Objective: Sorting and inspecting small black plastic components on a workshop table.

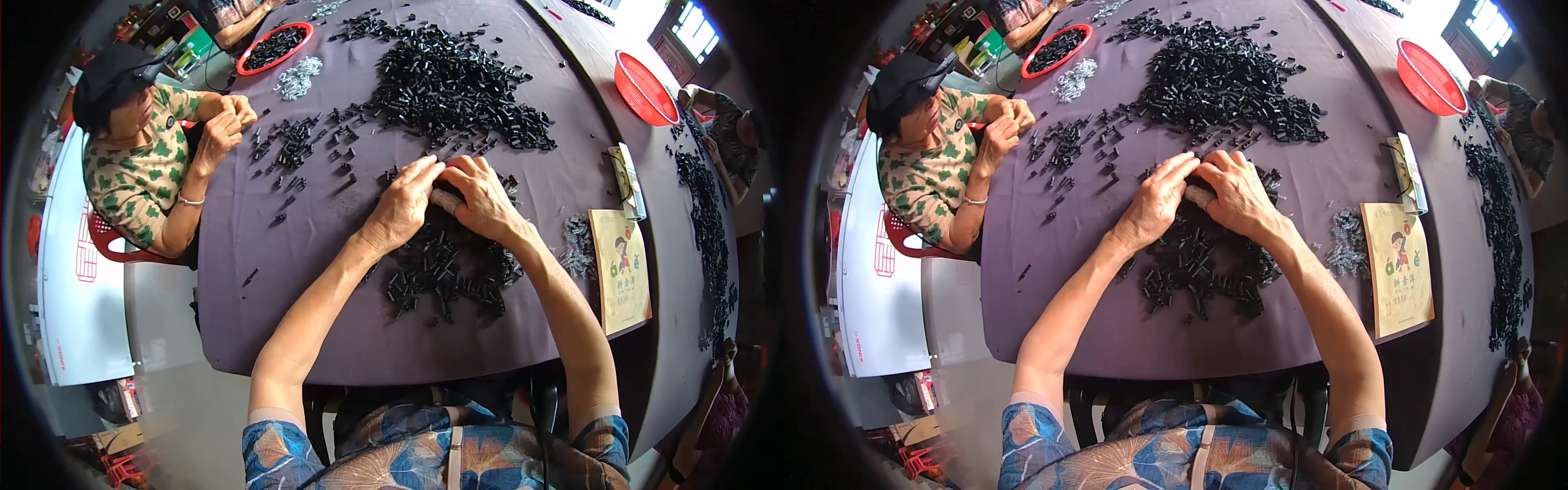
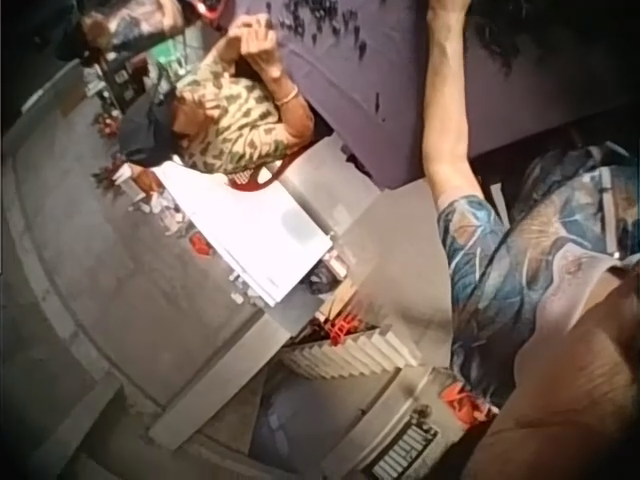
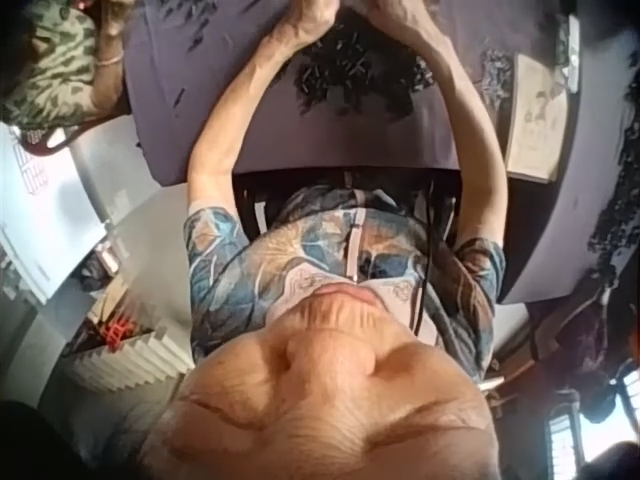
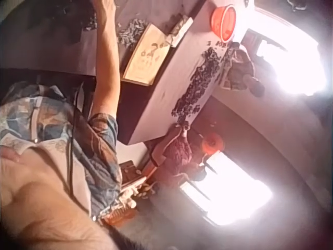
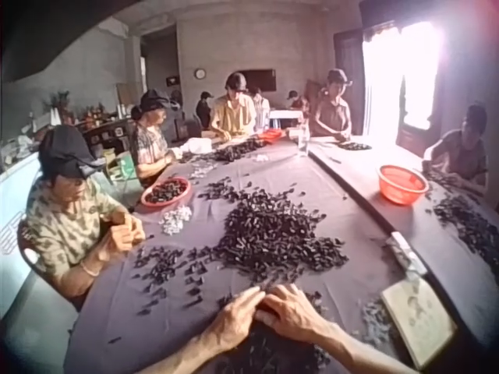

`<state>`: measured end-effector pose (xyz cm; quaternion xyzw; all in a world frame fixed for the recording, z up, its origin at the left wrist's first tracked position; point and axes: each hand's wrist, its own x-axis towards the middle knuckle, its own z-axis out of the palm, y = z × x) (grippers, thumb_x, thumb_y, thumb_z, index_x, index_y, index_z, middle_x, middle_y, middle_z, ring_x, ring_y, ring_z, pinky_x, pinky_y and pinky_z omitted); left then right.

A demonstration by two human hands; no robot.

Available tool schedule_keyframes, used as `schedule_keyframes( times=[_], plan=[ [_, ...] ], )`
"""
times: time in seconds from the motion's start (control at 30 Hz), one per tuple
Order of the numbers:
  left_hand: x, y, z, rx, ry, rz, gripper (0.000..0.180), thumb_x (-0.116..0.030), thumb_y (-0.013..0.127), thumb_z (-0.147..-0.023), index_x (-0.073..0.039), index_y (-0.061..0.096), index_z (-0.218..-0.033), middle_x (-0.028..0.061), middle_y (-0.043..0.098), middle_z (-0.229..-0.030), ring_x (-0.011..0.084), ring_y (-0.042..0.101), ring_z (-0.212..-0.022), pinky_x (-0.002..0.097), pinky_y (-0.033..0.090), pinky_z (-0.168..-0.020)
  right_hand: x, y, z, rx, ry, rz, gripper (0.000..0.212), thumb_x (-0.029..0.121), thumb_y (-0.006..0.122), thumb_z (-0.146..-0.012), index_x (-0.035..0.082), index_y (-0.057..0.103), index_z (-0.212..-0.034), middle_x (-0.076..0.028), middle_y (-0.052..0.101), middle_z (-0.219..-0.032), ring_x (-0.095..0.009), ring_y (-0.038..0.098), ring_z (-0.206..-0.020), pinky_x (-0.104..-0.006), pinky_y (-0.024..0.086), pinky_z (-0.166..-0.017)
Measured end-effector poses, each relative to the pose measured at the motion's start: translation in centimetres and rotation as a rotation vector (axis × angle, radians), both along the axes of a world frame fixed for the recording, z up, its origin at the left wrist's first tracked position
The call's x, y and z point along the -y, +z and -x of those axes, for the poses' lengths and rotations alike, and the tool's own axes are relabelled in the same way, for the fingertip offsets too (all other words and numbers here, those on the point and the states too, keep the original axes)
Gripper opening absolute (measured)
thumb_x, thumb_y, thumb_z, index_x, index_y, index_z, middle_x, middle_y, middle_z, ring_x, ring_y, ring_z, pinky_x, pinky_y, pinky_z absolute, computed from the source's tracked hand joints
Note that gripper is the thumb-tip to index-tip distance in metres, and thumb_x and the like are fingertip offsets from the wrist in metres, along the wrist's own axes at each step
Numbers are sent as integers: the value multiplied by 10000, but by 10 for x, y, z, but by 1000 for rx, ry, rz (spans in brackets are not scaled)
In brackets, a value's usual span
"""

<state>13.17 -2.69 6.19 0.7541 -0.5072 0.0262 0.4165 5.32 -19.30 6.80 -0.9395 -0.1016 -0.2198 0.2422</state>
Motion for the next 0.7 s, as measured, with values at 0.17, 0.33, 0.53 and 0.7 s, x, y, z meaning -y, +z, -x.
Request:
schedule_keyframes(
  times=[0.17, 0.33, 0.53, 0.7],
  plan=[
    [-20, 4, 32, 48, -88, -27, 486, 86, 455, -862, 50, 407, -1344, 248, 372, -1407, 383, 391, -1304, 397, 359, -1074, -15, 6, 31, 72, 15, 3, 293, 172, 703, -728, 57, 646, -992, -76, 590, -1089, -285, 518, -1005, -397, 415, -877],
    [-34, 5, 56, 73, -105, -103, 638, 42, 566, -812, 38, 325, -1403, 225, 318, -1453, 373, 315, -1358, 430, 287, -1120, -34, 10, 61, -2, -16, 98, 396, 113, 665, -711, 28, 607, -1094, -85, 547, -1233, -313, 469, -1143, -421, 381, -938],
    [-42, -6, 51, 298, 123, -336, 709, -342, 592, -883, 10, 305, -1427, 188, 302, -1478, 352, 254, -1388, 509, 176, -1130, -31, 6, 58, -136, -64, 247, 491, 251, 547, -871, 60, 505, -1321, -91, 433, -1417, -285, 282, -1387, -456, 165, -1138],
    [-35, -9, 42, 358, 179, -396, 785, -532, 509, -882, 12, 326, -1417, 182, 300, -1482, 334, 215, -1405, 547, 140, -1125, -22, -3, 36, -93, -92, 380, 533, 288, 538, -859, 93, 487, -1353, -72, 436, -1420, -293, 297, -1377, -492, 176, -1123]
  ],
)
